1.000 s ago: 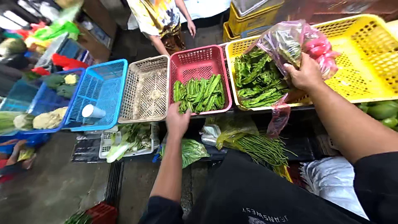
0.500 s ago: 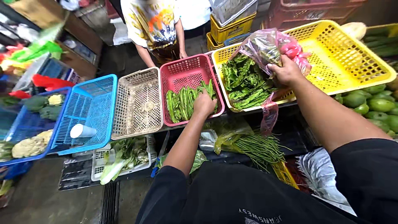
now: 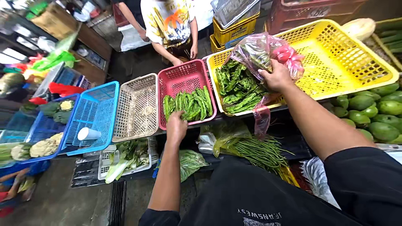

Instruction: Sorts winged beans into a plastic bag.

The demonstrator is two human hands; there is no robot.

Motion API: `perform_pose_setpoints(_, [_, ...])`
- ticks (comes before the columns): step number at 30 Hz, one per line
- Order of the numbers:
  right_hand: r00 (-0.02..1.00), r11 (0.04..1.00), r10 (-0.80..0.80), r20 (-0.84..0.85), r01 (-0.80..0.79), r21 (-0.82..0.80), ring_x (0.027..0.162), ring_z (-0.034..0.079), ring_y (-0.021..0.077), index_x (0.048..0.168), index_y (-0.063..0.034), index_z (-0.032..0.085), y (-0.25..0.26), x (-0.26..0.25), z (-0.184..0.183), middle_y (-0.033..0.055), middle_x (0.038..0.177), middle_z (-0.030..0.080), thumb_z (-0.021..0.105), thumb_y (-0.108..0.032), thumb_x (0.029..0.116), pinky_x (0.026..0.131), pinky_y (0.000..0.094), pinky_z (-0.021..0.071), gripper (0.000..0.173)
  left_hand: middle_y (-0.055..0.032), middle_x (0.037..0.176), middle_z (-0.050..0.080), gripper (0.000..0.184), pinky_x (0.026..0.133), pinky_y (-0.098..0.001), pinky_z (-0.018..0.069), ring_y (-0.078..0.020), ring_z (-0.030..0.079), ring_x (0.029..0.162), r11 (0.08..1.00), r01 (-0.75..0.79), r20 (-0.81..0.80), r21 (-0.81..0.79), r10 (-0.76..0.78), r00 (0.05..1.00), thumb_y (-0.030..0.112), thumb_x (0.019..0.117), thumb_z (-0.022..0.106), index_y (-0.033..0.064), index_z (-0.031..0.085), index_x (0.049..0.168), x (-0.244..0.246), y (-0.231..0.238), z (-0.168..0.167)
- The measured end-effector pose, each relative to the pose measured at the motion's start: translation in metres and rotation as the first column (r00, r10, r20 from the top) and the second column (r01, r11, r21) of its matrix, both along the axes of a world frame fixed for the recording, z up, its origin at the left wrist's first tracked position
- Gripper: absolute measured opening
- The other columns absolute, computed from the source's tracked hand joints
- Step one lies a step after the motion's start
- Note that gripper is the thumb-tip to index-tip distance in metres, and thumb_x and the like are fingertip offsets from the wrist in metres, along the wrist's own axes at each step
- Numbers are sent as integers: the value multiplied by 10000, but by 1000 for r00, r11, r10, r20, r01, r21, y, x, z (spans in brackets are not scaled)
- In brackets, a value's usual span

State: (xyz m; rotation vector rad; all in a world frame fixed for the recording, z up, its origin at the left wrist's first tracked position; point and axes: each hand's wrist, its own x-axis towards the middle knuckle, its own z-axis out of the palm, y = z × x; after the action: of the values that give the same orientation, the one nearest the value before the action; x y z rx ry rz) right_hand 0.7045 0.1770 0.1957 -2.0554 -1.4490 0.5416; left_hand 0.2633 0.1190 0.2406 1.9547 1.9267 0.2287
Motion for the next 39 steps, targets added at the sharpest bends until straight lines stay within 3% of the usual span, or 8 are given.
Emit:
perform_pose_setpoints(4, [1000,999,28,0,-28,38,1314,535,462,1441,-50,520,-2,6,-3,272,1362,593,607,-484,994,1103,696,370,629,-131,1130,705,297,888,-528,568,-276,689,1019,956,-144,91,258,124,988,90,921,669,82,704,1216,-12,-14,38])
perform_pose_setpoints(9, [997,994,74,36,-77,80,1369,502,411,1459,-54,502,1,13,-14,231,1399,586,567,-551,986,1168,642,319,689,-177,1080,673,165,891,-438,542,-273,656,1013,710,-270,189,650,193,963,71,938,638,-1,709,1068,14,-4,40])
perform_pose_setpoints(15, [993,991,115,37,-118,67,1409,464,398,1498,-50,458,0,19,-15,223,1457,546,551,-565,990,1195,622,286,729,-143,1088,740,282,916,-622,545,-336,704,1033,980,-163,-19,117,166,986,320,982,661,96,743,1131,27,12,-23])
perform_pose_setpoints(19, [991,992,122,50,-124,34,1420,455,392,1518,-39,425,2,19,-15,223,1479,528,533,-582,995,1208,606,267,761,-212,1324,636,363,1045,-634,462,-410,587,1260,949,-260,-97,181,280,955,235,978,610,76,674,1297,-7,36,-26])
perform_pose_setpoints(26, [991,992,124,56,-125,19,1411,462,402,1506,-46,441,1,17,-11,230,1470,533,537,-541,1015,1196,622,285,704,-197,1103,737,244,903,-694,510,-420,693,1055,949,-290,-69,127,300,951,215,988,608,109,753,1153,-35,56,-33])
perform_pose_setpoints(29, [993,993,111,34,-112,33,1378,492,424,1490,-43,460,2,17,-11,249,1425,561,562,-524,1011,1171,649,316,687,-165,1132,733,238,935,-615,531,-363,696,1072,896,-296,-13,331,318,948,210,1004,609,82,749,1148,-42,23,-26])
perform_pose_setpoints(34, [997,998,69,25,-69,13,1363,498,450,1491,-52,460,1,8,-8,275,1413,558,576,-503,1015,1140,677,341,665,-125,1158,717,242,1040,-553,478,-310,649,1147,985,-106,-35,134,112,993,267,1013,610,104,775,1085,-59,0,-43])
perform_pose_setpoints(39, [999,999,47,13,-46,-29,1362,487,486,1520,-63,428,0,3,-2,299,1425,539,567,-482,1030,1111,708,348,659,-183,1221,688,342,995,-597,508,-357,662,1139,958,-265,37,112,263,964,277,1013,627,54,683,1266,-65,29,-29])
